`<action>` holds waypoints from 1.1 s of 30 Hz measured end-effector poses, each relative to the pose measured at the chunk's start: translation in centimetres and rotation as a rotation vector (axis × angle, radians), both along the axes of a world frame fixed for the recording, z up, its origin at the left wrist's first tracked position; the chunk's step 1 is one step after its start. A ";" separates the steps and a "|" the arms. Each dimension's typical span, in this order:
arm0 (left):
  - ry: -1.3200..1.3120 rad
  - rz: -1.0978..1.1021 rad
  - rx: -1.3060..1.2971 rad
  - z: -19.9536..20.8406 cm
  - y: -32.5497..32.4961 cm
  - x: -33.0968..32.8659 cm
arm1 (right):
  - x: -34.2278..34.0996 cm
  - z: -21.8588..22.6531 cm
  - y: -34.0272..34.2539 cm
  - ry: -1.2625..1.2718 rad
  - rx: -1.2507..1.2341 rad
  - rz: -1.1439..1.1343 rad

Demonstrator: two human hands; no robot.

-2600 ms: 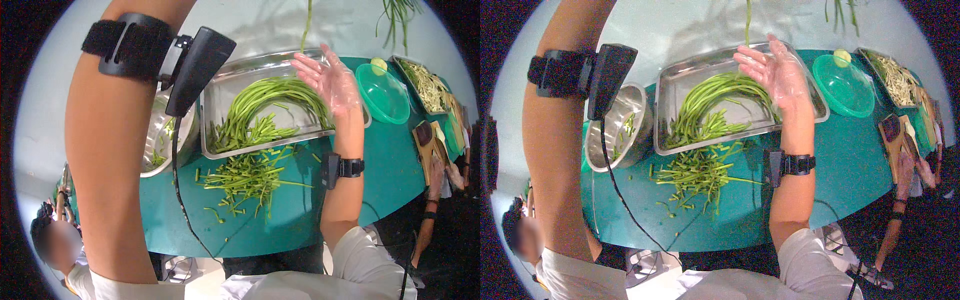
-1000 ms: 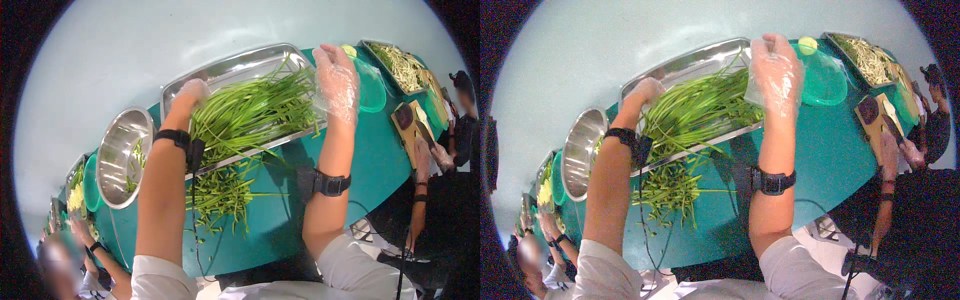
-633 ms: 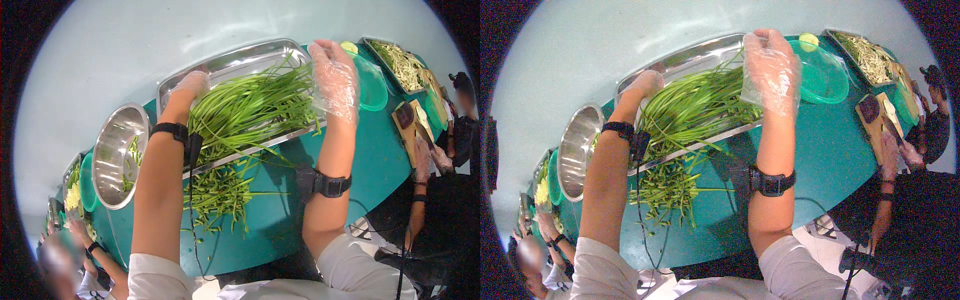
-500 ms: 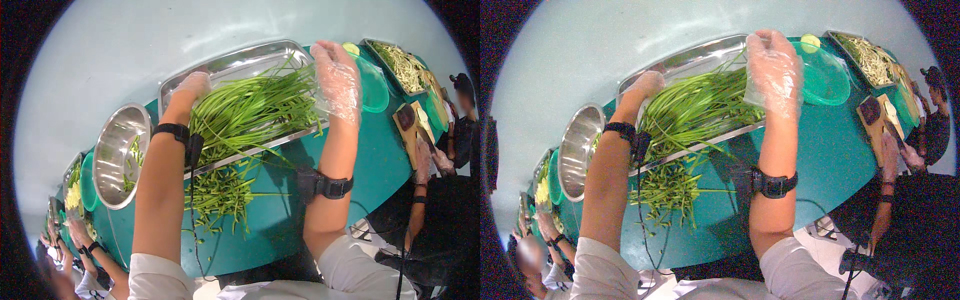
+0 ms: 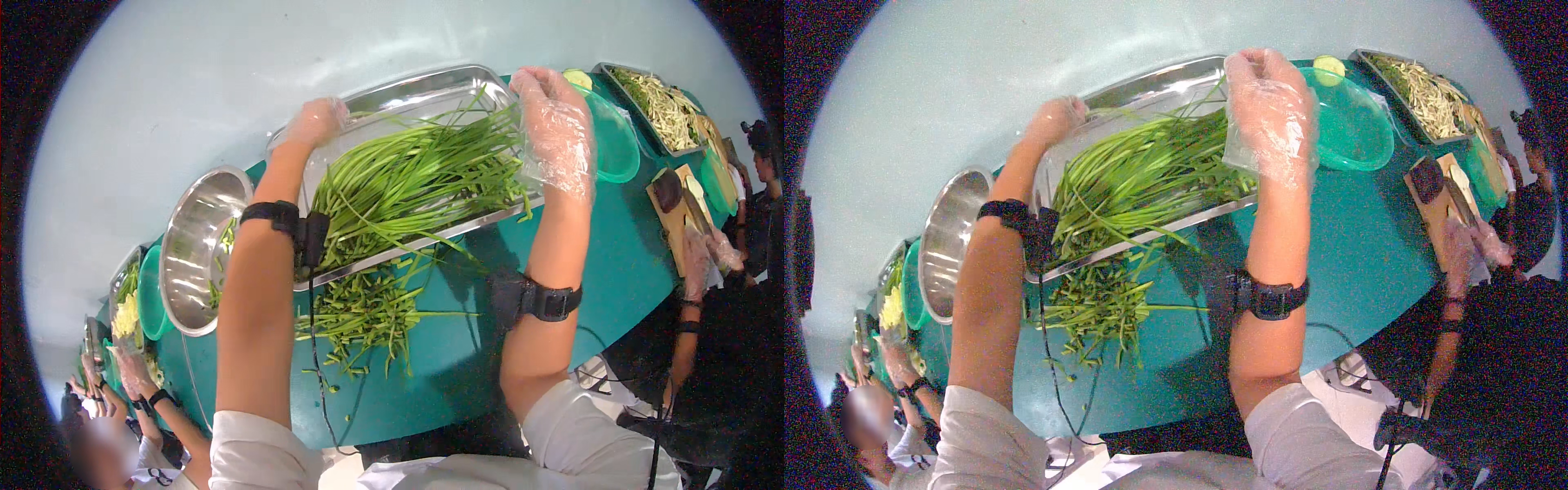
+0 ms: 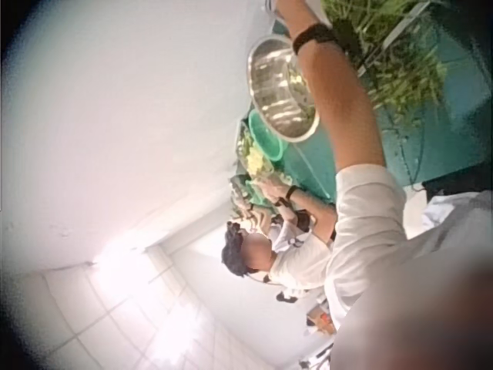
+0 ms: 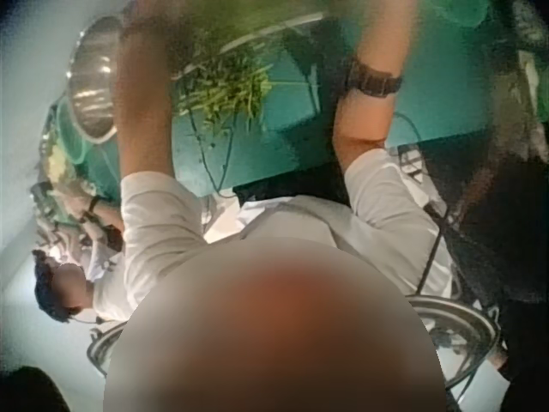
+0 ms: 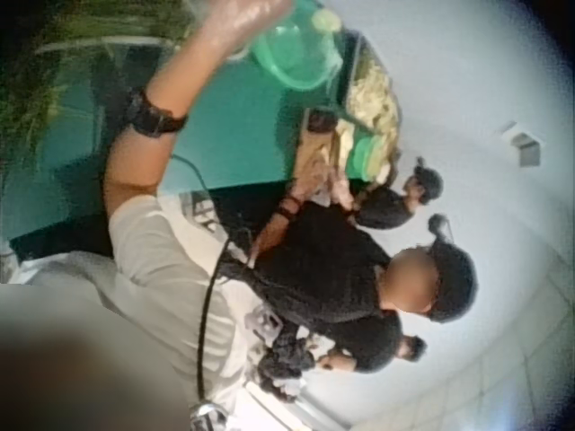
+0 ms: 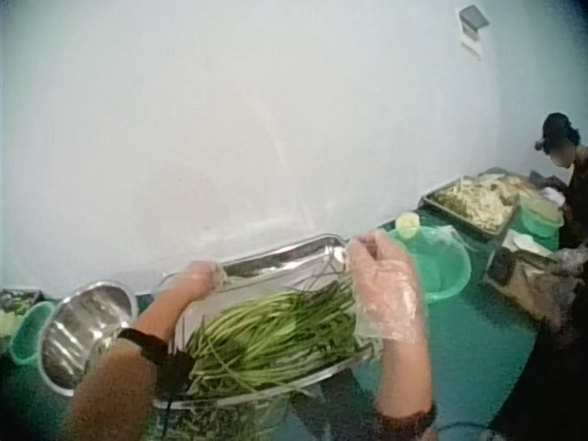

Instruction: Manually snapping or sorting green vegetables at a prep table.

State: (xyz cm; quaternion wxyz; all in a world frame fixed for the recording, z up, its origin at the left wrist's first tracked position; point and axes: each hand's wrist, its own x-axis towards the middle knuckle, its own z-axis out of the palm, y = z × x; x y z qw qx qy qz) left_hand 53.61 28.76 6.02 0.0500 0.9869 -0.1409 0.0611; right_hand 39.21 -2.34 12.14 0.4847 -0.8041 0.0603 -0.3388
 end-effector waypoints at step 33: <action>-0.952 0.020 -1.220 12.9 6.5 -32.2 | -10.7 6.5 12.7 0.176 0.131 1.148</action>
